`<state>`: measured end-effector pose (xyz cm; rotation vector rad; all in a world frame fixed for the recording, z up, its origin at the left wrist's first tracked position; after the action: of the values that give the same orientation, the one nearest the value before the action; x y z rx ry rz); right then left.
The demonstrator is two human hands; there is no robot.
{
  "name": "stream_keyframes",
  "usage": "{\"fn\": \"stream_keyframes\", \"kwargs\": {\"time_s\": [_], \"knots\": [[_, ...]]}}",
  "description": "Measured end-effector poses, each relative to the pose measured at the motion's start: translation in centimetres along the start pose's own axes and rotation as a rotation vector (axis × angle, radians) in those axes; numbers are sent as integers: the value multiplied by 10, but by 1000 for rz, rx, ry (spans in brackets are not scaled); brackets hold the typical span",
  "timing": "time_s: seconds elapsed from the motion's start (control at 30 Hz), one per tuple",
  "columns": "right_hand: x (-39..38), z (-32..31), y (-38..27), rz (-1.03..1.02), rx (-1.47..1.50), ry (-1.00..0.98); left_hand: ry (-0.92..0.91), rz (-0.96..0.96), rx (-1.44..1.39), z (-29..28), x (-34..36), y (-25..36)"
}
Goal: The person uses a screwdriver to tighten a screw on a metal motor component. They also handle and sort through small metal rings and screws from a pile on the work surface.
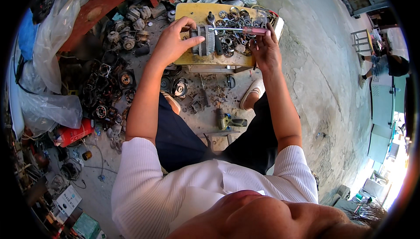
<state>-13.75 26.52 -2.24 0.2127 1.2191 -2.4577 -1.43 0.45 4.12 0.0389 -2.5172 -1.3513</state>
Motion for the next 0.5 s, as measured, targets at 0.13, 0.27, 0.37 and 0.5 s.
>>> {"fn": "stream_keyframes", "kwargs": {"time_s": [0.13, 0.27, 0.37, 0.5], "knots": [[6, -5, 4, 9, 23, -46, -10, 13, 18, 0, 1, 2], [-8, 11, 7, 60, 60, 92, -8, -3, -3, -2, -1, 0], [-3, 3, 5, 14, 18, 14, -5, -4, -6, 0, 0, 2], [5, -4, 6, 0, 23, -43, -7, 8, 17, -1, 1, 2]]}}
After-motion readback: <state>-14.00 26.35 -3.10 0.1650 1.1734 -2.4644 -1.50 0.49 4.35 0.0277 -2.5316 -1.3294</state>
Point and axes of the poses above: each hand's wrist, its own x-axis towards the middle knuckle, its own z-axis out of the palm, y = z × x, the point moved 5 cm from there along x, towards the middle knuckle, and after that the axes turned 4 degrees about z, right-handed, at the moved point
